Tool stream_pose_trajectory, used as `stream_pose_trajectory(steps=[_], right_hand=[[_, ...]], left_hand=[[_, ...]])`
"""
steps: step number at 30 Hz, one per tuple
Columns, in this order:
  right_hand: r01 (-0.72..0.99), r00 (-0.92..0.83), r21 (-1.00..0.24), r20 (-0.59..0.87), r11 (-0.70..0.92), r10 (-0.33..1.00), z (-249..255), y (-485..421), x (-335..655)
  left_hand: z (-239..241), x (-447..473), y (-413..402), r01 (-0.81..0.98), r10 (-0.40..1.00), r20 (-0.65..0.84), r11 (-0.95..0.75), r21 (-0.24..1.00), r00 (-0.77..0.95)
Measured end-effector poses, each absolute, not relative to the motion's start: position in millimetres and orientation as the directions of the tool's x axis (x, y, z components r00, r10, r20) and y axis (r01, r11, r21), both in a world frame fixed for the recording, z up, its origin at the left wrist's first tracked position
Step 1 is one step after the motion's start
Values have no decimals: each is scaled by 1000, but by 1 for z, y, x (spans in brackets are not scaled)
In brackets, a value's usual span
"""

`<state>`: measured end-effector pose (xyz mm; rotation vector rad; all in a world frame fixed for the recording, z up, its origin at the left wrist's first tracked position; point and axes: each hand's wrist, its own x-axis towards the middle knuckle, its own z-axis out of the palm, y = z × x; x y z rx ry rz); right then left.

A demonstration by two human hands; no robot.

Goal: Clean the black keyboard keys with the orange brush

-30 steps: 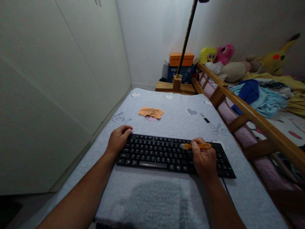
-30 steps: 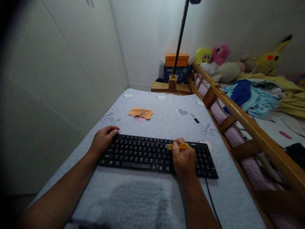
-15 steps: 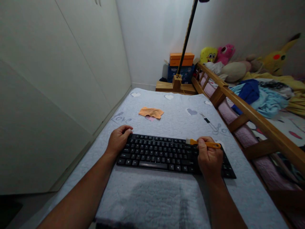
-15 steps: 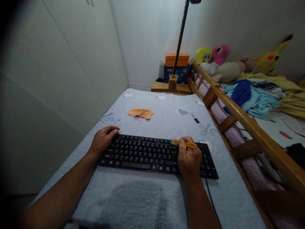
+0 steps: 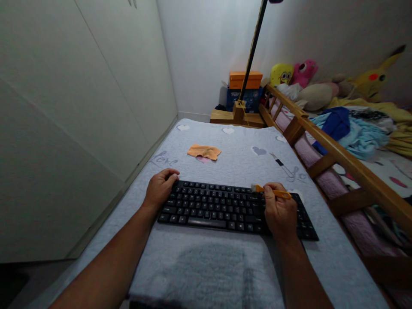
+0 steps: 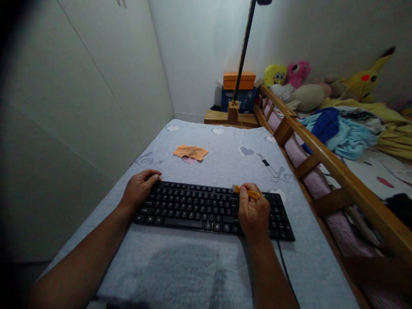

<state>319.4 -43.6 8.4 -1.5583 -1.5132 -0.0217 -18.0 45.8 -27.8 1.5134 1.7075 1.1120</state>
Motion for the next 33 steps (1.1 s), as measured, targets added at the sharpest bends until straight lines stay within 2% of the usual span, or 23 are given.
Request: stream_pose_trajectory(steps=[3,10,17,25,33], right_hand=[[776,257,-596,598,207,759,9,-44,319],[816,184,-541,577,203,796,10,-44,320],[772,252,-605,575,196,778,8,-43,319],[811,223,-559,567,172,793,9,-45,320],[754,263,-624,573,205,777,7,-44,318]], left_hand=[[-28,-18,46,480,980,93,3,877,-177],[-27,-18,46,486,980,101,-6,874,-169],[-31,-19,47,495,979,101,-1,869,-175],[-27,-18,46,503,980,112,-13,864,-165],[-27,-18,45,485,979,100,-1,874,-177]])
